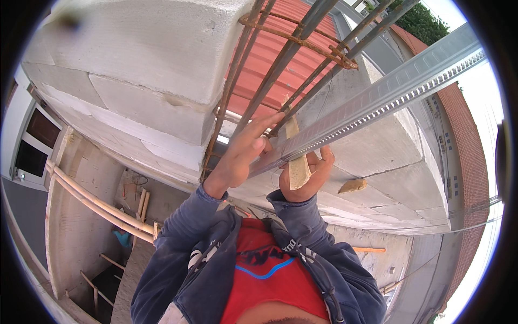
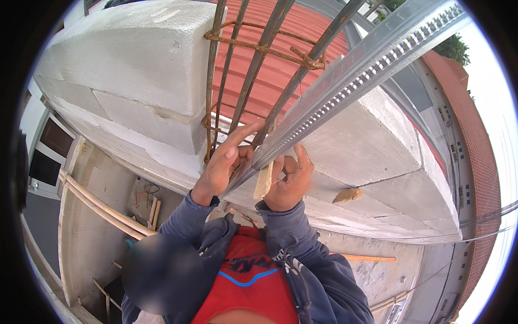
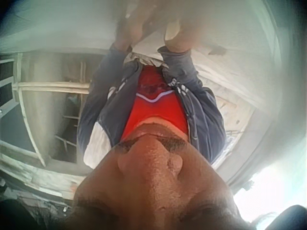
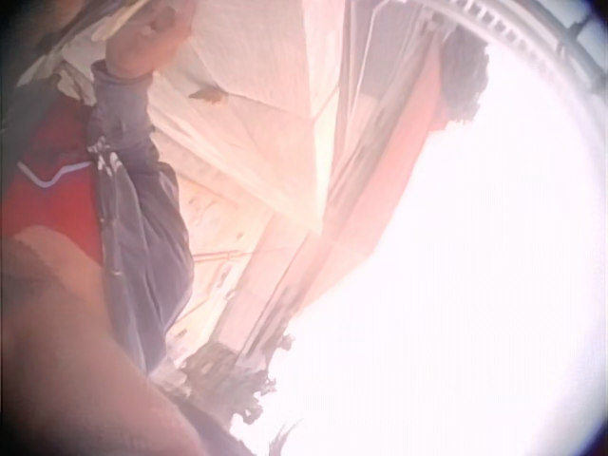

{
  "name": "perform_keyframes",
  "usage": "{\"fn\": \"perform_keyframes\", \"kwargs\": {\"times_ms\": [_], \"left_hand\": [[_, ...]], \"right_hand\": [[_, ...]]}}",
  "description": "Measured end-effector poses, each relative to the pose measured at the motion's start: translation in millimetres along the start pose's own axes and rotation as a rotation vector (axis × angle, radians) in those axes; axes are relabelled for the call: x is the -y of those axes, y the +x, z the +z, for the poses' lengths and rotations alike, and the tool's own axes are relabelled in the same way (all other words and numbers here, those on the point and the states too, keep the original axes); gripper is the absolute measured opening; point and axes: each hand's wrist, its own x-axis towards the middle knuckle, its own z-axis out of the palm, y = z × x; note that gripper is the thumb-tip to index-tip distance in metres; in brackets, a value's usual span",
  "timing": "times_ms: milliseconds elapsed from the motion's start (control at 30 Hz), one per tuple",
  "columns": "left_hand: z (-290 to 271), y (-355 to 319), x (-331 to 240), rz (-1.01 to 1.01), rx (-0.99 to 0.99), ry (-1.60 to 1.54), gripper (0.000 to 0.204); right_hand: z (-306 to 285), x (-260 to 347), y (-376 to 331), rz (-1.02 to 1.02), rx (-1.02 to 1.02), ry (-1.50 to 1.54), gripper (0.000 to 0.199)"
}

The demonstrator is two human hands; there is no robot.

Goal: The person cuts a bamboo stick with a machete, then uses pliers to tie wire around metal rebar and a metal channel on a rooftop structure. The person repeatedly wraps and twists wire to secure the bamboo to the rebar framework.

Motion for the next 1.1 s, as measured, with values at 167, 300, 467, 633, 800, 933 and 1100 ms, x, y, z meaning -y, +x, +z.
{"fn": "perform_keyframes", "kwargs": {"times_ms": [167,300,467,633,800,933,1100], "left_hand": [[-4,1,-1,0.003,0.016,0.031,0.063],[-7,3,-1,0.026,0.039,0.032,0.062],[-7,6,-3,0.03,0.044,0.018,0.063],[-7,7,-1,-0.021,0.034,0.019,0.075],[-7,8,-4,-0.033,0.032,0.083,0.067],[-7,10,-12,0.007,0.022,0.171,0.055],[-10,21,-40,0.327,0.0,0.744,0.056]], "right_hand": [[9,1,1,-0.187,-0.135,-0.162,0.063],[-2,25,17,-0.192,0.03,-0.358,0.064],[4,23,24,-0.221,0.161,-0.473,0.07],[-3,28,22,-0.178,0.25,-0.367,0.066],[-20,32,26,-0.209,0.47,-0.462,0.06],[-16,46,35,0.022,0.434,-0.29,0.046],[-19,41,38,-0.065,0.39,-0.351,0.041]]}}
